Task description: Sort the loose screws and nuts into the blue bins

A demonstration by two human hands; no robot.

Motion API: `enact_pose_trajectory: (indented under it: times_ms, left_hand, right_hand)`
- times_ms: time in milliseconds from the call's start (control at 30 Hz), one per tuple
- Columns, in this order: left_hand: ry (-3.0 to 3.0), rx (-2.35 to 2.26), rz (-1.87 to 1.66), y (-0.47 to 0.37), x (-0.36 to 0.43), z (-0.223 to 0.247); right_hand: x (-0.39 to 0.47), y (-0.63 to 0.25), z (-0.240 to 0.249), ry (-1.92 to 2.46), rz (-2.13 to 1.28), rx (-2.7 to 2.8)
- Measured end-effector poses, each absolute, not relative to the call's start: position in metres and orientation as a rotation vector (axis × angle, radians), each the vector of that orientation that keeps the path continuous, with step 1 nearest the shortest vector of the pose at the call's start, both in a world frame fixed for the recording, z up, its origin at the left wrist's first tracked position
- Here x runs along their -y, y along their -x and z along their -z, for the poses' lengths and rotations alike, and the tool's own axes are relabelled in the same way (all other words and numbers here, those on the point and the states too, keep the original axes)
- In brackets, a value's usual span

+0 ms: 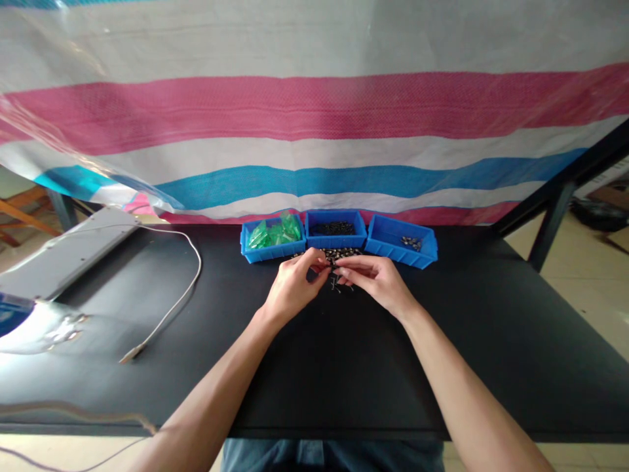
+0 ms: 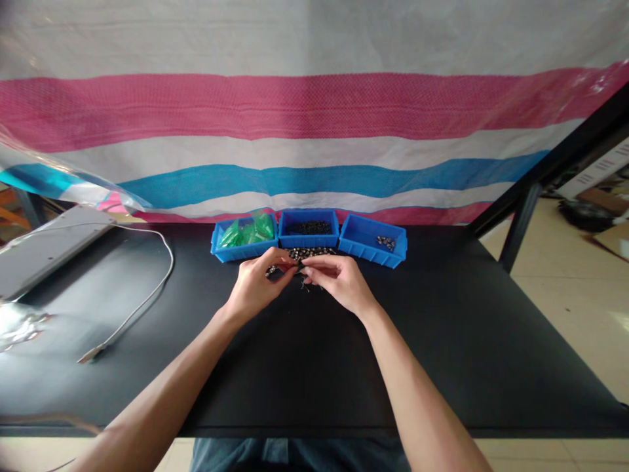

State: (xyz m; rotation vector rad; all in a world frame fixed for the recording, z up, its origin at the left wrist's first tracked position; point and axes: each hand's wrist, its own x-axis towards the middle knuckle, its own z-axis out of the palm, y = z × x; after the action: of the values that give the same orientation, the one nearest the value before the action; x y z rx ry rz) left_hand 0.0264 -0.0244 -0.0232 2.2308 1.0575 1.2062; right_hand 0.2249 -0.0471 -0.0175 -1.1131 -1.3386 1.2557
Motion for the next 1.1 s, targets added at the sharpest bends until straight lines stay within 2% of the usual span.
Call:
enact_pose_trajectory:
  times_ms: [133,267,500,1000,1100]
  left_hand:
    - [-2.283,-1.037,-1.162,-0.025,0.025,0.021]
    - [-2.441,-1.089,-0.985,-0.022,0.021,0.02]
    - [-2.632,-1.154,-0.761,-0.022,0.017,0.032]
    - [-2.819,-1.182,-0.527,-0.025,0.016,0.03]
    - [-2.815,-1.163,-0.586,-0.024,0.017,0.029]
  right_hand:
    - [0.046,-0.226,0.019,1.113,-1.239,1.348]
    - [0.043,-0.226,0.022,1.128,-1.123,1.262]
    - [0.042,-0.226,0.025,1.004,-1.139,1.19]
    - [0.044,-0.228,0.017,1.04,-1.13,1.211]
    - [0.044,-0.229,0.015,1.04,-1.125,1.209]
